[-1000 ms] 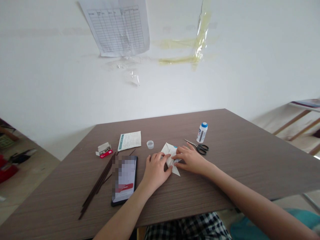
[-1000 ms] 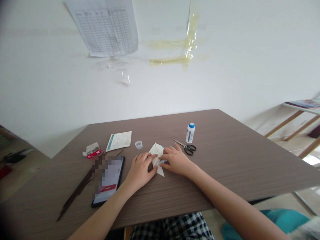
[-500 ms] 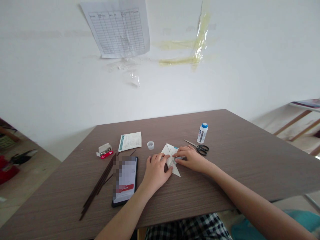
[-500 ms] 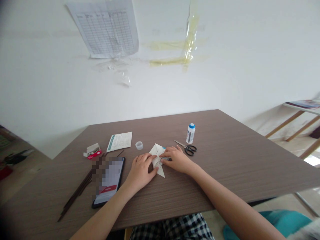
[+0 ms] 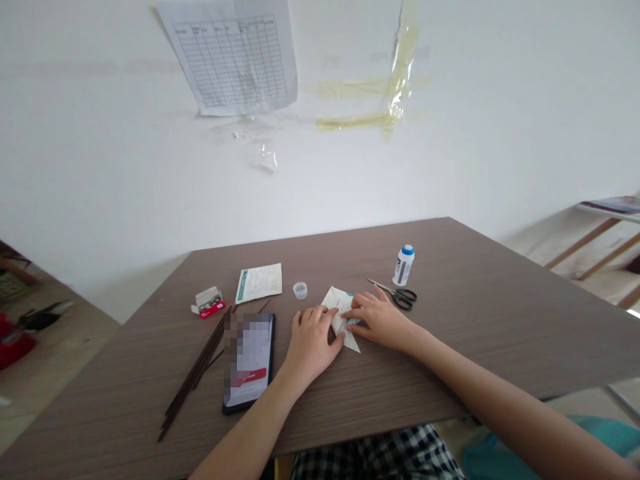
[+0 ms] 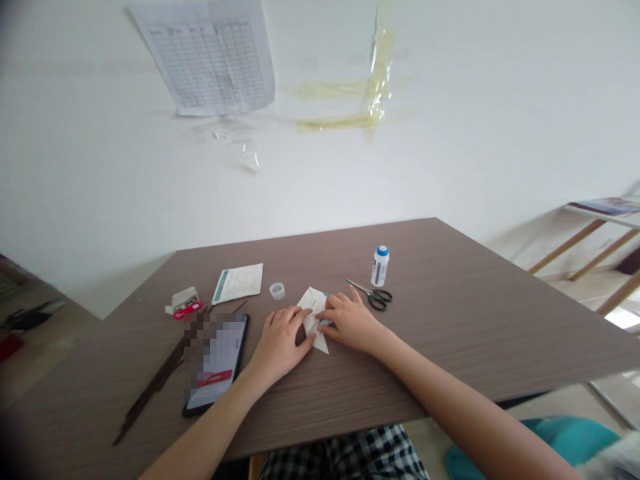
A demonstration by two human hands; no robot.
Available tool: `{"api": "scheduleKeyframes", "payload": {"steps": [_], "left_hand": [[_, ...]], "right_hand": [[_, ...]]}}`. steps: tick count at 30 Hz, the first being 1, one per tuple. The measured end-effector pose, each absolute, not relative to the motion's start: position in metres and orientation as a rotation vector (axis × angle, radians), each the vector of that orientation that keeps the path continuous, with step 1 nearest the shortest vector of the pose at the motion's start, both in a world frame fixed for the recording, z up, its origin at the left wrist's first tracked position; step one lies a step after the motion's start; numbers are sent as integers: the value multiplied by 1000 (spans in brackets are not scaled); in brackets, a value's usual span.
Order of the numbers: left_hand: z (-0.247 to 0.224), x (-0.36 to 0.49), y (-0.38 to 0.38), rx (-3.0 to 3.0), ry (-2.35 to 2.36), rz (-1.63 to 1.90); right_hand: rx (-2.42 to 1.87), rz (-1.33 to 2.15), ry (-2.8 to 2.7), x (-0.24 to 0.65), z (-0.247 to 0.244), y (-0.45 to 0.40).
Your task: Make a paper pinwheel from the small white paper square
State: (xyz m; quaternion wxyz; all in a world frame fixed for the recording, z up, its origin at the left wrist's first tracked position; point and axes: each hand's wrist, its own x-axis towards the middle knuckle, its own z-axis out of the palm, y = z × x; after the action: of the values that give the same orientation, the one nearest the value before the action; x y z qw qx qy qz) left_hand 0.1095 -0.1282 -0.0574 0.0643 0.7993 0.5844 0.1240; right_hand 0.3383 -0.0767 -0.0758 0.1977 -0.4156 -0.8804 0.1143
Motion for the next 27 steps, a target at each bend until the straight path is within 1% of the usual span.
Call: {"api": "scheduleKeyframes", "payload": {"steps": [5, 10, 18, 27], "left_hand": [[-58, 109, -128, 2420, 1761, 371], [-60, 109, -128, 2416, 1766, 411], [-55, 109, -129, 2413, 1764, 373], [-56, 108, -128, 2417, 1756, 382]], "right_hand": [[-1188, 321, -2449, 338, -80, -77], [-1218, 413, -2410, 341, -85, -73], [-1220, 518, -2391, 343, -78, -70], [-1171, 489, -2396, 346, -78, -69]]}}
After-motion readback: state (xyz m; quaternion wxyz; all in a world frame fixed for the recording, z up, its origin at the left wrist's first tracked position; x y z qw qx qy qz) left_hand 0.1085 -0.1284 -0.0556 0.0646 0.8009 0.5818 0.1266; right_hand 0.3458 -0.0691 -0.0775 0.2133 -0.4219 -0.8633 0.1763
